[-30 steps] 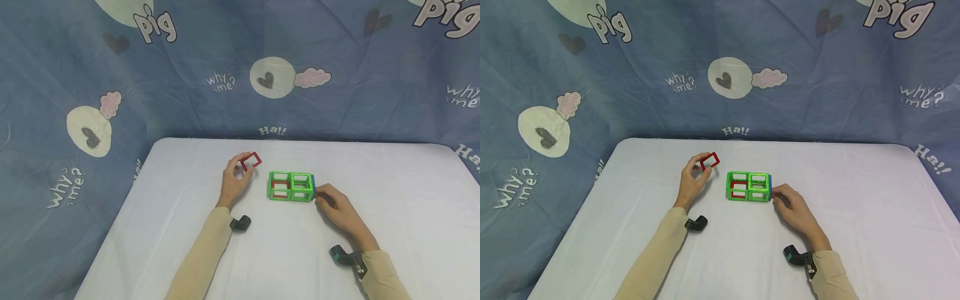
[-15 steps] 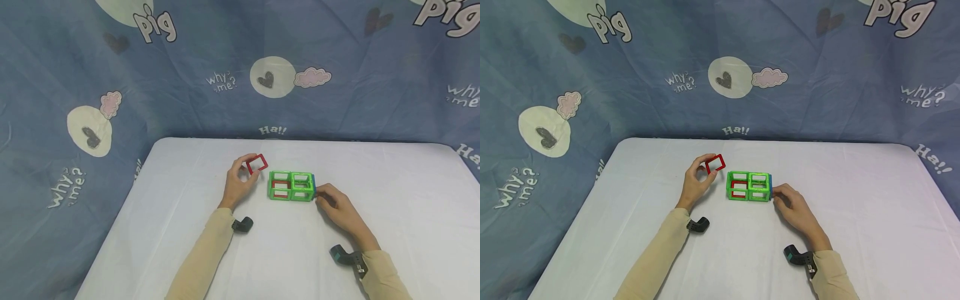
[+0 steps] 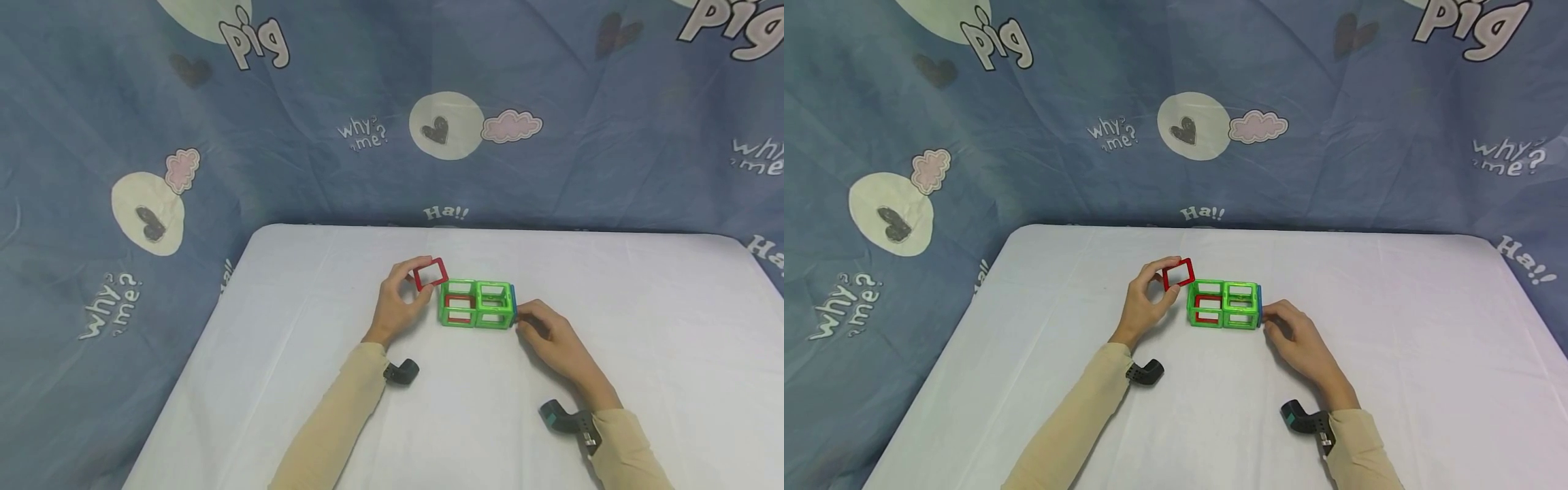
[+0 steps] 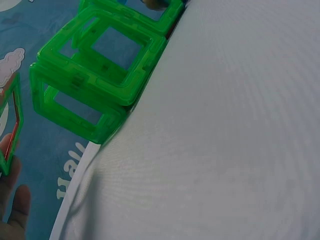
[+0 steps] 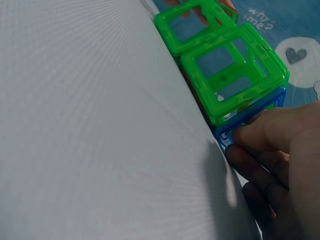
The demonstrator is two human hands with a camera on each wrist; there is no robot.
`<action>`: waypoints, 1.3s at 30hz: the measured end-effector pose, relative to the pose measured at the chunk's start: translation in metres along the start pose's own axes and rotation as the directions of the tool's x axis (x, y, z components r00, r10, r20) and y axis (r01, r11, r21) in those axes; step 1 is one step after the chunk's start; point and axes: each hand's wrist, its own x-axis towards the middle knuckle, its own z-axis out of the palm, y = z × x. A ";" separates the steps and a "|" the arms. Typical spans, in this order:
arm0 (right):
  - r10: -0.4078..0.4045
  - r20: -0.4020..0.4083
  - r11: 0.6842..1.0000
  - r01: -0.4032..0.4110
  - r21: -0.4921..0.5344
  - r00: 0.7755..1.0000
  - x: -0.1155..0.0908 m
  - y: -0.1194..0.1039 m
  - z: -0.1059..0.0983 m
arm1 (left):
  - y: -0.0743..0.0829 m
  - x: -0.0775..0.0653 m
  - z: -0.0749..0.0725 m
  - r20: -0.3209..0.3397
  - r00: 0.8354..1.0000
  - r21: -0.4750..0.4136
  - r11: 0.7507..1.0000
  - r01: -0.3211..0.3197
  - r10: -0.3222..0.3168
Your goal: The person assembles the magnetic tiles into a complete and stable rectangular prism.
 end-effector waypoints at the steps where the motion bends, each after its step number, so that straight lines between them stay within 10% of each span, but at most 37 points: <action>1: -0.001 -0.001 1.000 0.001 -0.001 1.000 0.000 0.000 0.000 | 0.000 0.000 0.000 0.004 1.000 -0.002 1.000 -0.004 0.004; 13: 0.003 0.000 1.000 -0.003 -0.008 1.000 0.000 0.000 -0.001 | -0.033 -0.005 0.011 0.030 0.999 0.029 0.999 -0.030 0.029; 39: 0.025 0.013 1.000 -0.025 -0.008 1.000 0.000 -0.004 -0.001 | -0.025 -0.007 0.019 0.105 0.989 0.088 0.990 -0.114 0.104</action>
